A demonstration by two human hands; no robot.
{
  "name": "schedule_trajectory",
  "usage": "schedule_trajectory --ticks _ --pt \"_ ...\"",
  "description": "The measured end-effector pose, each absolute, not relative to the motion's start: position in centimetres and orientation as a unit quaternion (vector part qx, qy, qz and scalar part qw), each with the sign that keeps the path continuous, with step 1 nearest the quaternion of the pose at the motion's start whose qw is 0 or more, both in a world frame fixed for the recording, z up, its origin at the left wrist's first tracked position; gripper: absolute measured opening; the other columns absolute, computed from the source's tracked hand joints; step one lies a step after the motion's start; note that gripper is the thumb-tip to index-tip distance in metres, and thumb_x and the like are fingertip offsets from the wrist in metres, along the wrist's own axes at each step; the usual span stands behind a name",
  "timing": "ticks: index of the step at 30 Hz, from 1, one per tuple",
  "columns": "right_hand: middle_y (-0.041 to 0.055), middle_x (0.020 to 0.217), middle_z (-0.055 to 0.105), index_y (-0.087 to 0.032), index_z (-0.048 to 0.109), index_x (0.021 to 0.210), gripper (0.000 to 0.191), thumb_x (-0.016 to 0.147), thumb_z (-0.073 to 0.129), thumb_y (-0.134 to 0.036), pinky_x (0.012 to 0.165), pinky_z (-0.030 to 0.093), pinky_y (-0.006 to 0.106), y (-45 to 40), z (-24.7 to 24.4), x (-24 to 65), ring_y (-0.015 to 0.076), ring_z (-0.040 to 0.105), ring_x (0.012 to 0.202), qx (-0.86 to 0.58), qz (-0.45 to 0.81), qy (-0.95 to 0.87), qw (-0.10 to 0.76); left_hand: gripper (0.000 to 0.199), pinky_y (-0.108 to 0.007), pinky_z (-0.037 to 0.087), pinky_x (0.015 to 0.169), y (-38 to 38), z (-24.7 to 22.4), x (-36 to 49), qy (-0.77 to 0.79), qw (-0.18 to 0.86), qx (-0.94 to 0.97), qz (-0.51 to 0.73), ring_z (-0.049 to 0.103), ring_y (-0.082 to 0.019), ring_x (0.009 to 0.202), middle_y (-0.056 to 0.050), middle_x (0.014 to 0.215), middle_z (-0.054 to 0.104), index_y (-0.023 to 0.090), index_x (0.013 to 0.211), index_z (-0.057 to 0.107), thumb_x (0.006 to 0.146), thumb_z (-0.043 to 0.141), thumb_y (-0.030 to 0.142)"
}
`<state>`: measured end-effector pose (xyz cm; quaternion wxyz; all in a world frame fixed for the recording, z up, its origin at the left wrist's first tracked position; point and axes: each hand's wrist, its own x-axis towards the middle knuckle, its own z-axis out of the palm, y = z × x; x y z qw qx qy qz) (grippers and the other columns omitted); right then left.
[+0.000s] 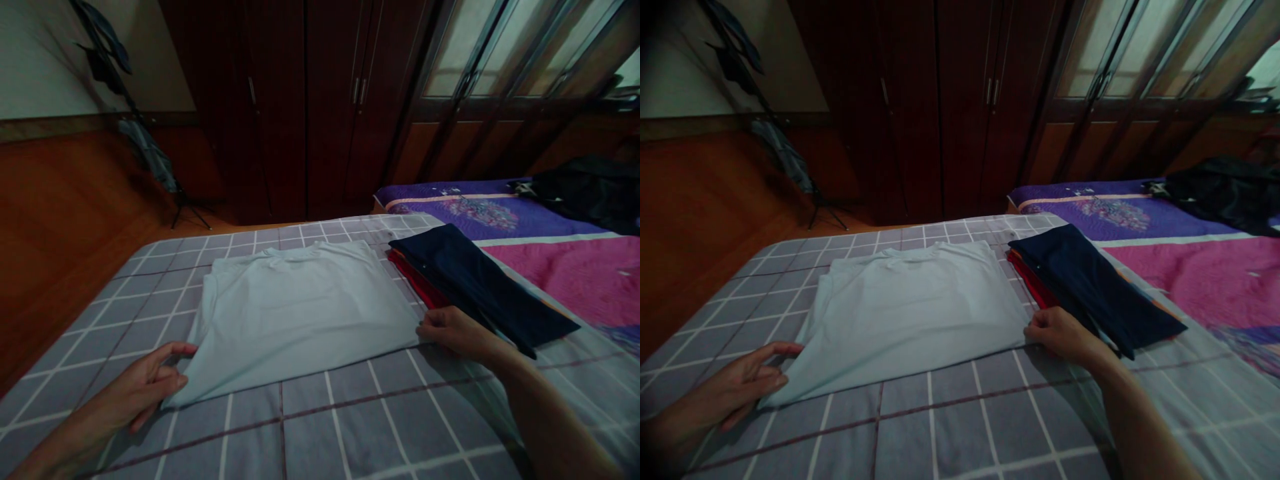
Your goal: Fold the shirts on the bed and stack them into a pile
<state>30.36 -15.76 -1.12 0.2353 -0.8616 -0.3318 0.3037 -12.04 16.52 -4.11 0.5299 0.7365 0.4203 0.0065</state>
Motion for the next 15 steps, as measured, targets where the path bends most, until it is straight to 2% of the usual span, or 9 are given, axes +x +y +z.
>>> schedule_trajectory --ticks 3,7,11,15 --pt "-0.002 0.044 0.048 -0.019 0.05 0.056 0.033 0.07 0.053 -0.048 0.039 0.026 0.021 -15.65 -1.3 30.44 0.0095 0.041 0.041 -0.865 0.302 -0.331 0.224 0.064 -0.017 0.015 0.033 16.56 -4.24 -12.07 0.392 0.543 0.742 -0.026 0.031 -0.004 0.029 0.01 0.053 0.044 0.023 0.115 0.037 0.073 0.054 0.068" --pt "-0.0019 0.044 0.047 -0.019 0.048 0.055 0.034 0.068 0.053 -0.051 0.04 0.026 0.022 -15.82 -0.88 30.52 0.0093 0.04 0.04 -0.862 0.314 -0.329 0.223 0.059 -0.016 0.015 0.033 16.55 -3.65 -12.22 0.393 0.546 0.74 0.0 0.028 -0.003 0.031 0.009 0.058 0.045 0.023 0.118 0.036 0.078 0.053 0.062" --pt "-0.0028 0.044 0.045 -0.02 0.046 0.053 0.036 0.064 0.058 -0.052 0.04 0.024 0.022 -16.06 -0.33 30.37 0.0086 0.037 0.04 -0.847 0.341 -0.324 0.247 0.061 -0.016 0.015 0.033 16.72 -3.27 -12.29 0.414 0.541 0.731 0.027 0.028 -0.003 0.033 0.008 0.061 0.047 0.023 0.12 0.038 0.075 0.057 0.061" --pt "-0.0028 0.045 0.045 -0.019 0.049 0.055 0.037 0.065 0.056 -0.054 0.04 0.025 0.022 -15.97 -0.54 30.46 0.0092 0.038 0.041 -0.853 0.333 -0.333 0.225 0.061 -0.017 0.017 0.033 17.09 -3.59 -12.25 0.405 0.514 0.756 0.008 0.028 -0.006 0.032 0.011 0.05 0.04 0.021 0.118 0.043 0.071 0.06 0.057"
